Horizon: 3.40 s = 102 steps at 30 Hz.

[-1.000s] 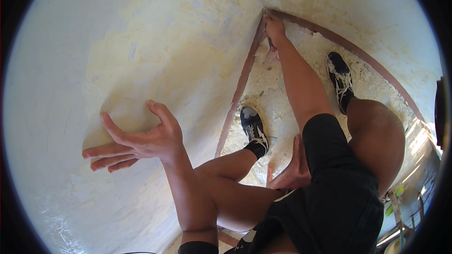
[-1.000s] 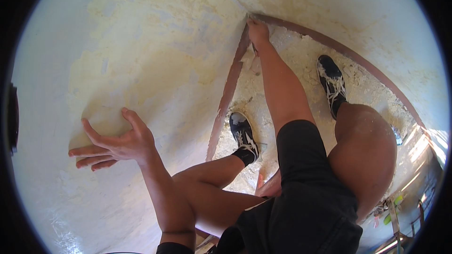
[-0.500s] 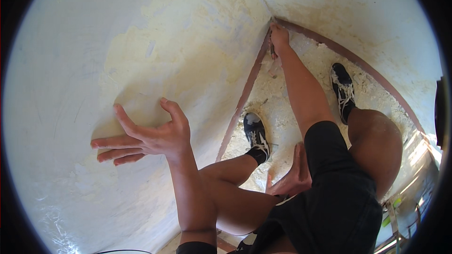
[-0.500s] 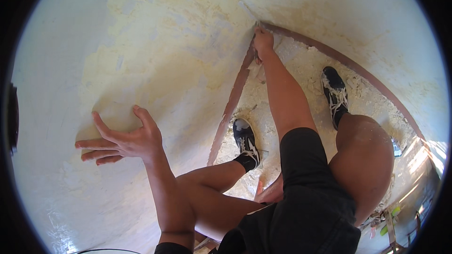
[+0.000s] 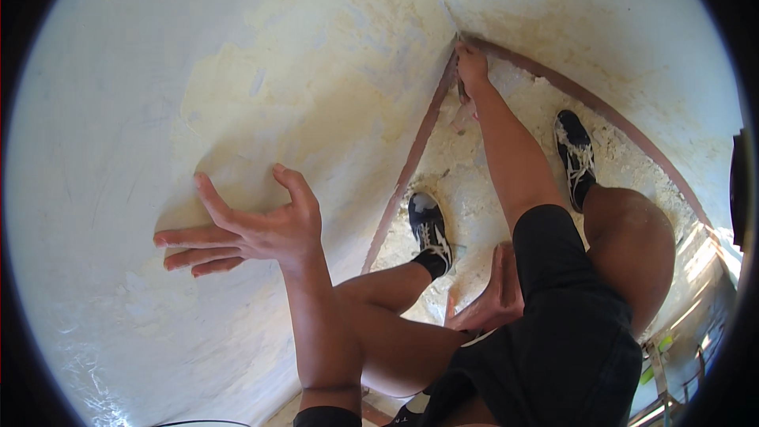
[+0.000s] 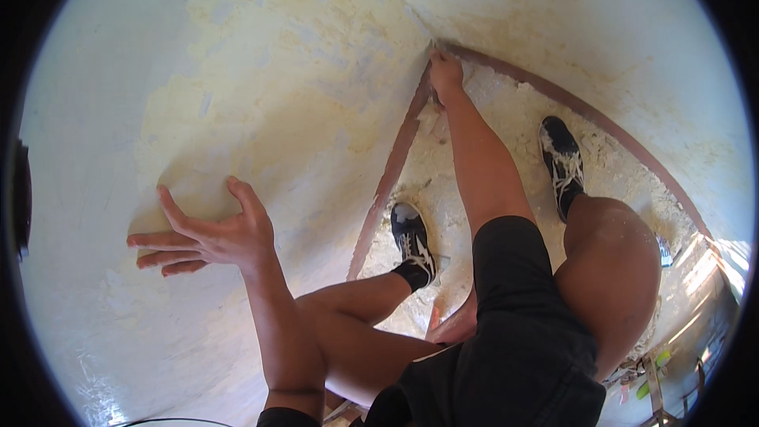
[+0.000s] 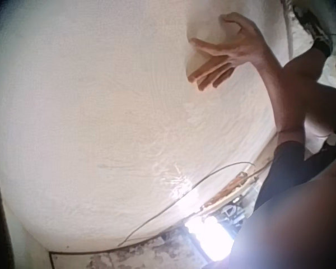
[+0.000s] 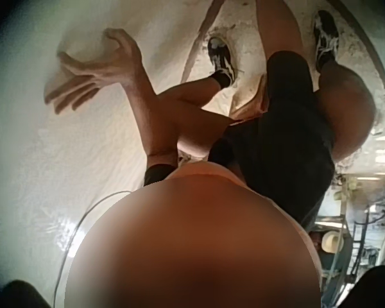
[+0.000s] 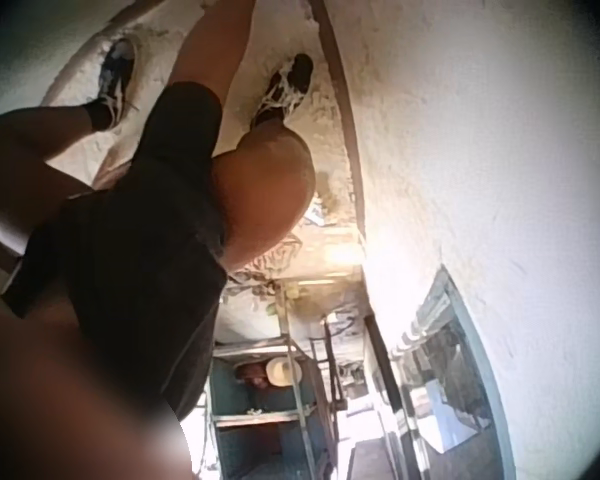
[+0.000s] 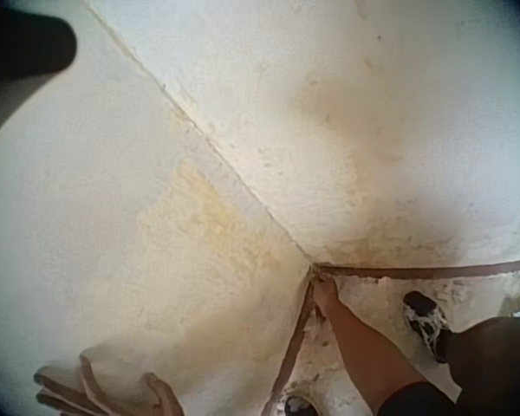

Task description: The person scrapes paint or plaster from a wall and corner using a hand scraper.

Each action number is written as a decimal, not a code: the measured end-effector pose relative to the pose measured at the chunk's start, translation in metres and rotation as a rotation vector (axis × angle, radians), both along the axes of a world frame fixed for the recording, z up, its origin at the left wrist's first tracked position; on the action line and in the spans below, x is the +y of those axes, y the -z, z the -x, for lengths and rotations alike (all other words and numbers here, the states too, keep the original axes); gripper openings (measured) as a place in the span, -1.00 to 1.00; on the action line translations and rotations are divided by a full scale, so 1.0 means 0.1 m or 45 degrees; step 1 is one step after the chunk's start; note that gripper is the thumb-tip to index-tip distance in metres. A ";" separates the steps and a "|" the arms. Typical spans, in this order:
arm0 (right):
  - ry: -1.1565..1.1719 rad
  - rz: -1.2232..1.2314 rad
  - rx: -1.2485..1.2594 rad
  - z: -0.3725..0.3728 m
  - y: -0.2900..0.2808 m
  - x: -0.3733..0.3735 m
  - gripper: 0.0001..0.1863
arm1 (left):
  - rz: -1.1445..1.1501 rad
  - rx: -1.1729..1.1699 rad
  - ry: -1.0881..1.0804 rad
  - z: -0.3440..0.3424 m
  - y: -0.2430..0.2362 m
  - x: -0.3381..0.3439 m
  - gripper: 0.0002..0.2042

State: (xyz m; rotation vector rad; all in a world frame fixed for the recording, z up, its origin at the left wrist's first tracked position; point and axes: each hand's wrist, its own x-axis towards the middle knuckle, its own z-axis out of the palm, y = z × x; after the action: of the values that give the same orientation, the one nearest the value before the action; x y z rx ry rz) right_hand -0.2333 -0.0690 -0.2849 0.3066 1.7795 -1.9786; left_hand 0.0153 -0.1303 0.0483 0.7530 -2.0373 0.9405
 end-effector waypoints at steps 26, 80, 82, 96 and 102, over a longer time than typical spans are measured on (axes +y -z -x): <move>-0.071 -0.113 0.246 -0.12 0.02 0.07 -0.65 | 0.013 -0.027 -0.016 0.02 0.02 0.04 -0.16; -0.051 0.177 -0.106 -0.06 -0.75 0.07 -0.62 | -0.061 0.036 -0.007 0.05 0.03 0.02 -0.25; -0.049 0.040 0.142 -0.48 -0.81 -0.06 -0.62 | -0.058 0.008 -0.037 0.01 -0.01 0.02 -0.26; -0.108 -0.104 0.304 -0.48 -1.49 0.05 -0.60 | -0.080 0.008 0.011 0.03 -0.02 0.06 -0.26; -0.103 -0.003 0.288 -0.52 -1.36 -0.05 -0.61 | -0.069 0.029 0.015 0.03 0.02 0.04 -0.25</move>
State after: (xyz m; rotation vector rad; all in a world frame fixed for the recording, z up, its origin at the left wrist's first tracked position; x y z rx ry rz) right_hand -0.1809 -0.0739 -0.1488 0.0107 1.8985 -2.0201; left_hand 0.0120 -0.1263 0.0467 0.7769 -2.0522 0.8693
